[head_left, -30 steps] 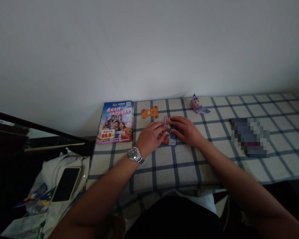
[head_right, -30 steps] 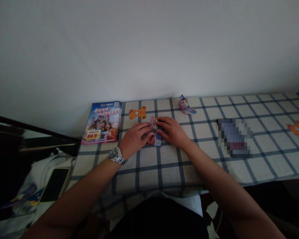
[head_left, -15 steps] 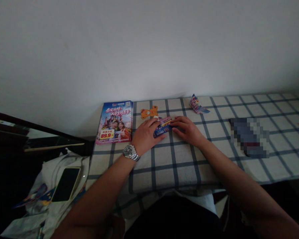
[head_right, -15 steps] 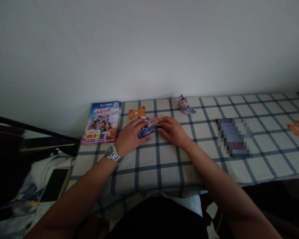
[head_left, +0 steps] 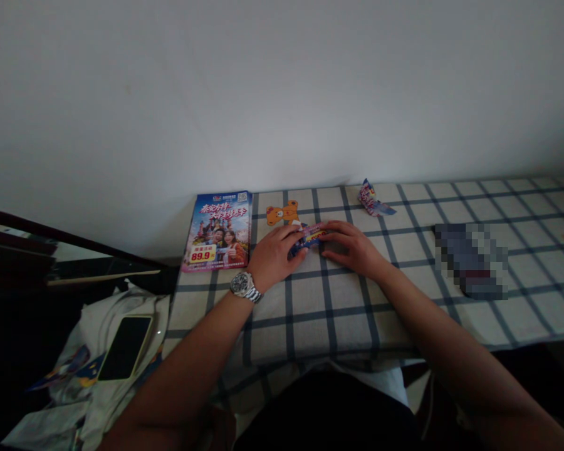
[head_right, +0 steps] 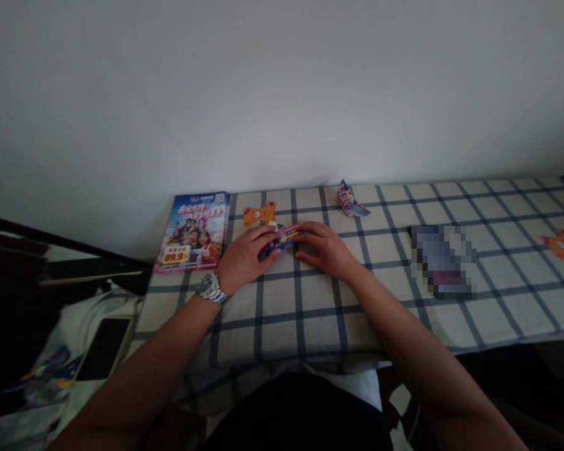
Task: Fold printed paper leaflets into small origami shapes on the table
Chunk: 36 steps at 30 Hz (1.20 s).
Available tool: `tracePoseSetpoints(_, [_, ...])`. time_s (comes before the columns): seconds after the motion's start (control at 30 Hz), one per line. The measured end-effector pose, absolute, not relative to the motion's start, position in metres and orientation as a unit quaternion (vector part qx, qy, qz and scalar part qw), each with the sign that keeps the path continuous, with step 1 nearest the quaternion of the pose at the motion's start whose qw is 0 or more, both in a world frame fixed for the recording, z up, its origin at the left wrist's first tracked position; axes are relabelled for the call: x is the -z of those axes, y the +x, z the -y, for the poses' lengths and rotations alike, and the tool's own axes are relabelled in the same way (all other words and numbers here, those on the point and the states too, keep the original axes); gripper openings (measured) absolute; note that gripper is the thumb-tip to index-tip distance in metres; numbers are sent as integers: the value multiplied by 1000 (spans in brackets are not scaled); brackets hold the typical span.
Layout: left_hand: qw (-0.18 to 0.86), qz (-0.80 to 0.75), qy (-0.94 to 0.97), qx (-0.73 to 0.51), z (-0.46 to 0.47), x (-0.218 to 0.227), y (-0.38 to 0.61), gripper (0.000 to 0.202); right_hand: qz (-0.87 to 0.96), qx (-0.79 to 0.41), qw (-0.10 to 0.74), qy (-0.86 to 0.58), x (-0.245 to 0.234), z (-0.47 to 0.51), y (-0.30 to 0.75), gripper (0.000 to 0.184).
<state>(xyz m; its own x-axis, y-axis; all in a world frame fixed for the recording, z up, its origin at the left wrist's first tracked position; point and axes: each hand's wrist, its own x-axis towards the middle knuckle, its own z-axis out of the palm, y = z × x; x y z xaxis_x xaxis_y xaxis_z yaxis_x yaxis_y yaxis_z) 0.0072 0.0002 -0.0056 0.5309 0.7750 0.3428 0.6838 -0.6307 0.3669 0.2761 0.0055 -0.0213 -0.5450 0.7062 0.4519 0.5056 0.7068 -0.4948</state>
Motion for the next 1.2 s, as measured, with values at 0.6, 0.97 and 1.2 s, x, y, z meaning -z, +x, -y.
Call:
tracePoseSetpoints(0.6, [112,-352,890,-267,-6,-1,-5,45,788,-245,380,-418,15,-2,278,12])
tracePoseSetpoints(0.97, [148,-402,832,-352,-7,0,-6,13,772,-212,409,-438,9,1,280,17])
tracePoseSetpoints(1.2, [136,-429,796,-405,-3,0,-5,19,761,-180,438,-443,11,2,282,10])
